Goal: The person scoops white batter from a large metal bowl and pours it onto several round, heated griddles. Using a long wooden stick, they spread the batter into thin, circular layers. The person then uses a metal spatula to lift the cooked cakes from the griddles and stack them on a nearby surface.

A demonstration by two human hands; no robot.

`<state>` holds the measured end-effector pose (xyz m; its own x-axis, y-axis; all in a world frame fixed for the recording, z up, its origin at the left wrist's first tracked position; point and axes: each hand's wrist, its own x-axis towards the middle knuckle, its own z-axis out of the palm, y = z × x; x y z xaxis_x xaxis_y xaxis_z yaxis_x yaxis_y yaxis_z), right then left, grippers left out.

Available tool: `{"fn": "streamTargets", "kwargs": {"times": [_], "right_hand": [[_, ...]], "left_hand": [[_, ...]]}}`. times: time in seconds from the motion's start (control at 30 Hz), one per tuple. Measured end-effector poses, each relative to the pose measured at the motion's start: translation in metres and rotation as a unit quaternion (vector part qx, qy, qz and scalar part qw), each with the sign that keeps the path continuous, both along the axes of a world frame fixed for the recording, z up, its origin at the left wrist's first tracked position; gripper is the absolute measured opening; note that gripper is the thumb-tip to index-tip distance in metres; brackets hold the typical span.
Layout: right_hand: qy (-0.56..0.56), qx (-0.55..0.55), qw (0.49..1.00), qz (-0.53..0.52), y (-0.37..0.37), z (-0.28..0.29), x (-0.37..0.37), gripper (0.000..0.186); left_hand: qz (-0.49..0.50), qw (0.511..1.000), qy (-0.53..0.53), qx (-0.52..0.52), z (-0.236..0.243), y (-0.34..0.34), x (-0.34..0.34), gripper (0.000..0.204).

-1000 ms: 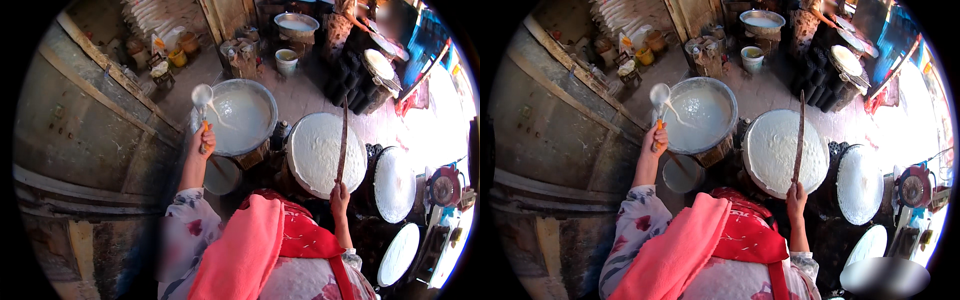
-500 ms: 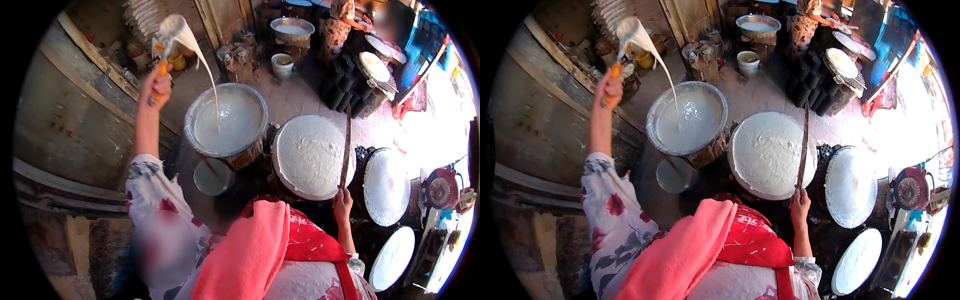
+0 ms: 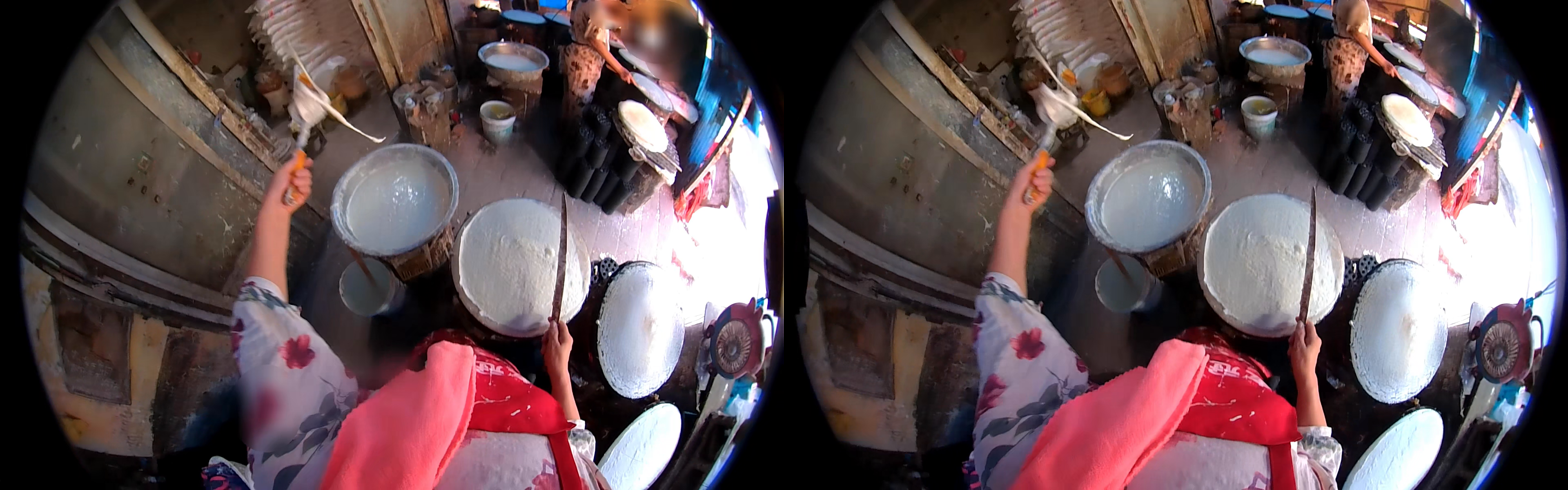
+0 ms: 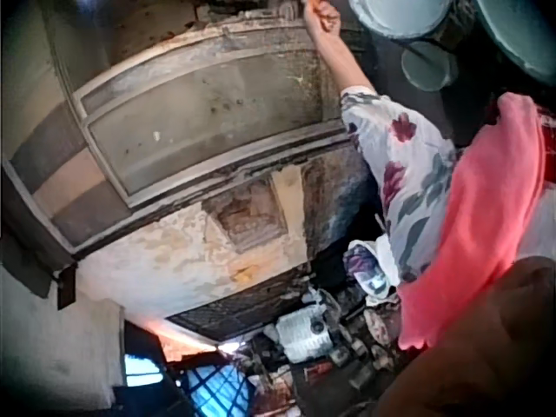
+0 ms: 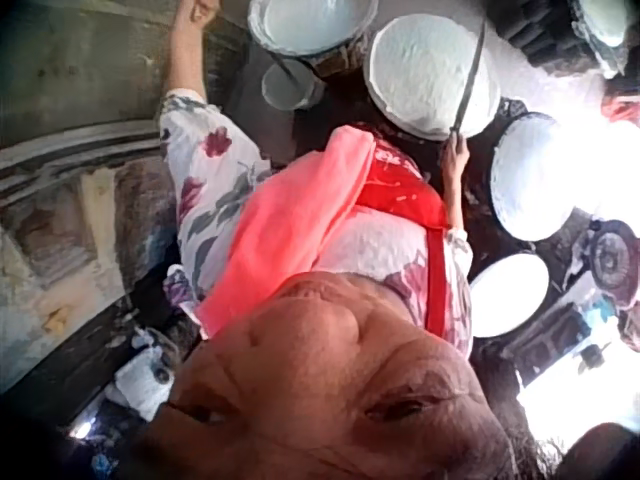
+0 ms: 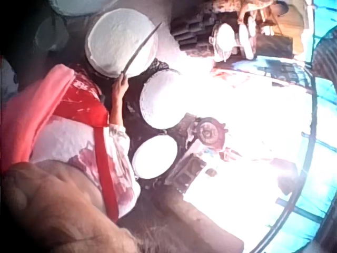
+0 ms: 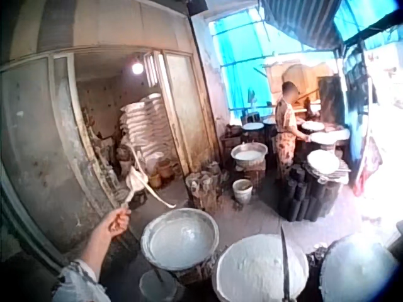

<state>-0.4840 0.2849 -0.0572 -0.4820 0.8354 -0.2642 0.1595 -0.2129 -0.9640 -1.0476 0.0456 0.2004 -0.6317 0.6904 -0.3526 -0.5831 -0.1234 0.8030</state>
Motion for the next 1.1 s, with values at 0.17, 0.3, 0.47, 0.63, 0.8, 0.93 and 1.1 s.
{"fn": "streamTargets", "kwargs": {"times": [0.17, 0.3, 0.47, 0.63, 0.8, 0.93, 1.1], "right_hand": [[-0.042, 0.003, 0.999, 0.023, -0.001, 0.004, 0.009, 0.023], [-0.044, 0.028, 0.998, 0.029, 0.005, 0.015, 0.003, 0.024], [-0.047, 0.062, 0.997, 0.029, 0.005, 0.020, -0.017, 0.024], [-0.063, 0.053, 0.996, 0.029, -0.011, 0.010, -0.035, 0.023], [-0.072, 0.059, 0.996, 0.011, -0.020, 0.018, -0.036, 0.022], [-0.067, 0.055, 0.996, -0.021, -0.022, 0.024, -0.039, 0.022], [-0.059, 0.062, 0.996, -0.029, -0.026, 0.012, -0.053, 0.022]], "left_hand": [[0.030, 0.982, -0.162, 0.090, -0.114, 0.007, 0.017, 0.033], [-0.044, 0.970, -0.145, 0.192, -0.082, 0.008, 0.005, 0.035], [-0.116, 0.936, -0.050, 0.329, -0.058, -0.005, 0.002, 0.040], [-0.018, 0.914, -0.269, 0.303, -0.133, 0.002, -0.025, 0.034], [-0.077, 0.929, -0.210, 0.294, -0.108, 0.017, -0.062, 0.032], [-0.159, 0.905, -0.088, 0.384, -0.040, 0.026, -0.054, 0.034], [-0.122, 0.931, -0.066, 0.337, -0.107, 0.022, -0.068, 0.037]]}}
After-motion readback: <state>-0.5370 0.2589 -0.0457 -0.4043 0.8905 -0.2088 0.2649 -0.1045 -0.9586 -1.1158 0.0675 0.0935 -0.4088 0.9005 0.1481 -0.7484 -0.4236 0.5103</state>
